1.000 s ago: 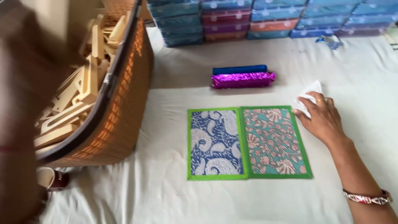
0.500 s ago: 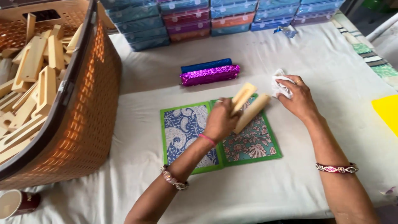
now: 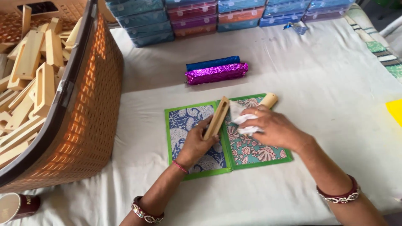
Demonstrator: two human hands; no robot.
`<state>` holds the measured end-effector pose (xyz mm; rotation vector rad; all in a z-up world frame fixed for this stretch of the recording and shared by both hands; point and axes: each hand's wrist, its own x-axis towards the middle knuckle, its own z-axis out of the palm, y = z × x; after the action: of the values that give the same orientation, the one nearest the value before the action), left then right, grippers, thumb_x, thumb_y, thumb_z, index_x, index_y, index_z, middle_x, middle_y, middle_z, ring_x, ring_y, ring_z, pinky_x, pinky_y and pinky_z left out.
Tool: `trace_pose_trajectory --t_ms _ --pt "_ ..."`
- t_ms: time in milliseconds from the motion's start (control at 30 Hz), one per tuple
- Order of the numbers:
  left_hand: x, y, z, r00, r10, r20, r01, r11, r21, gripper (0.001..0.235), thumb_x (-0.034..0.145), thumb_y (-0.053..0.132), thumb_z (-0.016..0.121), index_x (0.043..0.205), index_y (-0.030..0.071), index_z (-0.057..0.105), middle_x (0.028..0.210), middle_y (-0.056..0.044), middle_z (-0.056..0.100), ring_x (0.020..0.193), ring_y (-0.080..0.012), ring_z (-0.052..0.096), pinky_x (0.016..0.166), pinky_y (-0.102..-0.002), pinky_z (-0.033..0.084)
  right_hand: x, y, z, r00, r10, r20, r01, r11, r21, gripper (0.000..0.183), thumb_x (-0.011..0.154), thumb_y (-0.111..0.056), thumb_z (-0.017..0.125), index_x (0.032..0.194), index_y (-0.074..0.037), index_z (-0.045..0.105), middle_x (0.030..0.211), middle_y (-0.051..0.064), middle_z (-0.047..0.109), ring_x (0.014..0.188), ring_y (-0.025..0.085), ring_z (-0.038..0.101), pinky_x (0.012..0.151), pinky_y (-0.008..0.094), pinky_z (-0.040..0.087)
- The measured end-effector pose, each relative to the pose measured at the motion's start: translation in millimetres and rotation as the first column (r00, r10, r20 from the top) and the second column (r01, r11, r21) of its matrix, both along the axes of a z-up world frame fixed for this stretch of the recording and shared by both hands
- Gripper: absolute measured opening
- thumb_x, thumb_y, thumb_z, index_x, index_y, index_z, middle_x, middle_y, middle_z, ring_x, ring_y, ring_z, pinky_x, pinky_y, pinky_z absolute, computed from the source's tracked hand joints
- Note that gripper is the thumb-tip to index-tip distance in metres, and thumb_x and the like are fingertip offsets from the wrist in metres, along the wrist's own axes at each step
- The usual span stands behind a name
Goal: The person wipes wooden handle pieces clean with a white cloth, then wraps each piece in metallic foil, pressing and rolling the foil around the wood. Finished foil-wrapped rolls accumulate on the table beside the work area.
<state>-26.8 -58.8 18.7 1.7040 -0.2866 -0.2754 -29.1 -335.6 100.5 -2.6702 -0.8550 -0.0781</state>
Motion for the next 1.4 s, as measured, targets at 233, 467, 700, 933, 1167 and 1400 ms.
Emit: trace_pose_trajectory --t_ms 233,467,700,933,1167,1400 --pt "-1 -3 12 0.908 -0.035 -0.418 -0.156 0.897 -0.413 0.064 0.101 0.039 0.047 0.149 -0.004 0.045 0.125 -0.018 0.068 0.110 -0.0226 0.070 0.096 -0.036 0.061 17 -32 -8 0.909 -0.416 -0.027 0.406 0.897 -0.173 0.036 0.081 -0.018 0.076 0.116 -0.023 0.074 0.136 -0.002 0.063 0.124 0.024 0.060 0.107 0.040 0.050" --pt "-2 -4 15 0.871 -0.058 -0.488 -0.195 0.871 -0.451 0.069 0.102 0.051 0.038 0.148 0.001 0.049 0.119 -0.010 0.068 0.103 -0.0160 0.068 0.084 -0.034 0.060 1 59 -29 0.972 -0.134 0.191 0.083 0.964 0.254 0.064 0.077 -0.004 0.076 0.138 -0.008 0.058 0.139 0.013 0.053 0.130 0.033 0.053 0.108 0.044 0.050" --pt "-10 -14 -22 0.923 0.115 -0.366 -0.222 0.938 -0.266 0.081 0.104 0.063 0.037 0.131 -0.007 0.065 0.091 -0.007 0.064 0.077 -0.0134 0.055 0.064 -0.028 0.048 -28 95 -37 0.988 -0.003 0.155 -0.011 0.996 0.085 0.059 0.066 -0.010 0.080 0.121 -0.002 0.061 0.127 0.016 0.052 0.122 0.040 0.049 0.103 0.053 0.049" --pt "-17 -14 12 0.916 0.121 -0.383 -0.235 0.936 -0.264 0.083 0.096 0.068 0.033 0.138 0.000 0.058 0.114 -0.010 0.068 0.110 -0.0200 0.064 0.098 -0.035 0.052 -29 89 -39 0.993 0.023 0.112 -0.038 0.991 0.129 0.037 0.070 -0.010 0.083 0.106 -0.009 0.073 0.126 0.007 0.055 0.117 0.030 0.056 0.094 0.040 0.056" --pt "-19 -17 14 0.979 0.166 -0.118 -0.175 0.982 -0.074 0.083 0.102 0.065 0.028 0.143 0.000 0.060 0.127 -0.018 0.060 0.119 -0.0282 0.063 0.106 -0.039 0.048 2 64 -55 0.956 -0.256 0.141 0.265 0.963 -0.050 0.053 0.066 -0.010 0.088 0.117 -0.010 0.074 0.130 0.010 0.052 0.114 0.033 0.053 0.089 0.043 0.055" --pt "-19 -16 21 0.971 0.148 -0.188 -0.171 0.979 -0.114 0.089 0.098 0.068 0.017 0.144 0.002 0.056 0.128 -0.017 0.065 0.121 -0.0262 0.062 0.106 -0.036 0.047 -50 105 -30 0.981 0.041 0.191 -0.085 0.970 0.226 0.042 0.062 -0.001 0.079 0.100 0.001 0.062 0.113 0.017 0.061 0.110 0.034 0.060 0.086 0.045 0.057"
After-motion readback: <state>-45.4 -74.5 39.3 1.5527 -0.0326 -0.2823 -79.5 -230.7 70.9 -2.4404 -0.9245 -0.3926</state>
